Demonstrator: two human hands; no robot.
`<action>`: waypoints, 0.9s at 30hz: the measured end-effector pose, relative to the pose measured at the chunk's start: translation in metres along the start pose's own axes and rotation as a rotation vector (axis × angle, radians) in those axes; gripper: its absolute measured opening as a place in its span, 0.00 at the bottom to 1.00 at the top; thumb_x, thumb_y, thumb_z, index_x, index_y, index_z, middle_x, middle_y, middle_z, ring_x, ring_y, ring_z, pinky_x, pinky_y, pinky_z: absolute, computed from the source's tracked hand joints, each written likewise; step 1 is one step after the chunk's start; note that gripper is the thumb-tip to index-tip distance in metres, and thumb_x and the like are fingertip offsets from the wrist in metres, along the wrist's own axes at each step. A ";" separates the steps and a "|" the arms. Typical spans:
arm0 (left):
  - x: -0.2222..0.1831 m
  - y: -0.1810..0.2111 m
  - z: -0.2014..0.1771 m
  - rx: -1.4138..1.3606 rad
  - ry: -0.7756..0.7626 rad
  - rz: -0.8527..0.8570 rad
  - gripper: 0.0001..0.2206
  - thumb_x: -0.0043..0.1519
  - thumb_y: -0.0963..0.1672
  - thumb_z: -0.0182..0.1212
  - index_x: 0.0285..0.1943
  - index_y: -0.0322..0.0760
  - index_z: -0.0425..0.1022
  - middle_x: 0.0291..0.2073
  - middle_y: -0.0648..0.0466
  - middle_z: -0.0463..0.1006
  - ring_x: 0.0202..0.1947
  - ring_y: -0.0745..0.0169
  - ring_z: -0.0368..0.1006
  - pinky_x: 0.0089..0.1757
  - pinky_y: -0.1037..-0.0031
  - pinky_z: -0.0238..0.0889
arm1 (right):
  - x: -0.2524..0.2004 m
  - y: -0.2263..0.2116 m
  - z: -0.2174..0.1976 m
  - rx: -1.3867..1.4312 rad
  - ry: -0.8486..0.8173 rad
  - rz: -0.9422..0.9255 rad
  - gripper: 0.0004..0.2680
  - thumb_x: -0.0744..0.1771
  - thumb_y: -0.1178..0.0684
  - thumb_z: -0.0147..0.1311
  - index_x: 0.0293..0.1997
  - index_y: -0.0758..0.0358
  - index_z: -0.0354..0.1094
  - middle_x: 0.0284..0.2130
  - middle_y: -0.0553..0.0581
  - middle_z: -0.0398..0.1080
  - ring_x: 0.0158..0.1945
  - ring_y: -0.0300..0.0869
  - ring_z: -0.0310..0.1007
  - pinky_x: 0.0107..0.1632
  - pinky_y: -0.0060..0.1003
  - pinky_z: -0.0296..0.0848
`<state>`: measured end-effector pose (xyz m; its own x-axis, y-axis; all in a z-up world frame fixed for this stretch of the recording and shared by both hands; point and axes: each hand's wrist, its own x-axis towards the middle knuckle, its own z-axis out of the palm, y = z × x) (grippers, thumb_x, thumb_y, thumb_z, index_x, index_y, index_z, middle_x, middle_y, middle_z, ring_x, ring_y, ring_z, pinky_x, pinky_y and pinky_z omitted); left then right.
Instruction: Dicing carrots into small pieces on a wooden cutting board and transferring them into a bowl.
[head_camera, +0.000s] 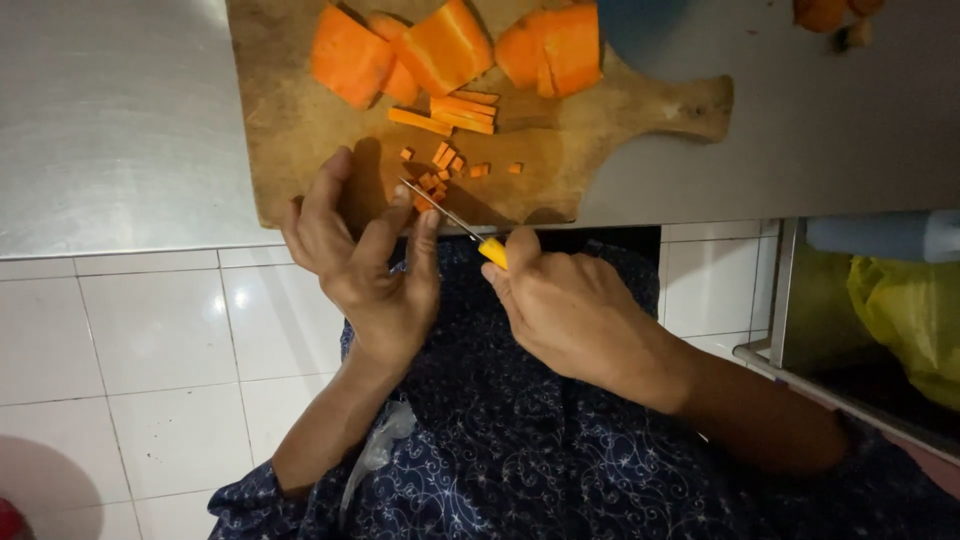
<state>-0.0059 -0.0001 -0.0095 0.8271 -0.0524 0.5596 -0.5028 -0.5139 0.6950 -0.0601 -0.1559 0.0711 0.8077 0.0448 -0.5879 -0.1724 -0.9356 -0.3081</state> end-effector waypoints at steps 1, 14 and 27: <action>-0.001 -0.001 0.000 0.001 0.000 -0.001 0.08 0.64 0.43 0.72 0.37 0.32 0.82 0.64 0.38 0.66 0.65 0.41 0.66 0.64 0.46 0.44 | 0.000 -0.001 -0.001 0.000 -0.001 -0.001 0.13 0.74 0.43 0.40 0.50 0.64 0.56 0.23 0.61 0.75 0.23 0.61 0.78 0.27 0.60 0.76; -0.004 -0.003 0.002 0.056 0.011 0.042 0.08 0.66 0.44 0.69 0.40 0.31 0.82 0.65 0.37 0.65 0.63 0.38 0.69 0.63 0.47 0.49 | 0.011 -0.001 0.009 -0.129 -0.006 0.013 0.12 0.74 0.44 0.38 0.47 0.64 0.56 0.27 0.65 0.76 0.28 0.66 0.78 0.30 0.63 0.74; 0.016 0.002 0.007 0.253 -0.149 0.094 0.11 0.71 0.47 0.62 0.55 0.38 0.83 0.68 0.40 0.63 0.68 0.35 0.56 0.64 0.44 0.39 | 0.006 0.009 -0.032 0.196 0.006 0.160 0.13 0.74 0.42 0.40 0.47 0.65 0.59 0.26 0.63 0.76 0.23 0.55 0.78 0.23 0.50 0.72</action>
<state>0.0086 -0.0081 -0.0026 0.8172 -0.2255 0.5304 -0.5159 -0.6965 0.4987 -0.0392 -0.1753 0.0884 0.7648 -0.1013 -0.6363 -0.4041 -0.8446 -0.3512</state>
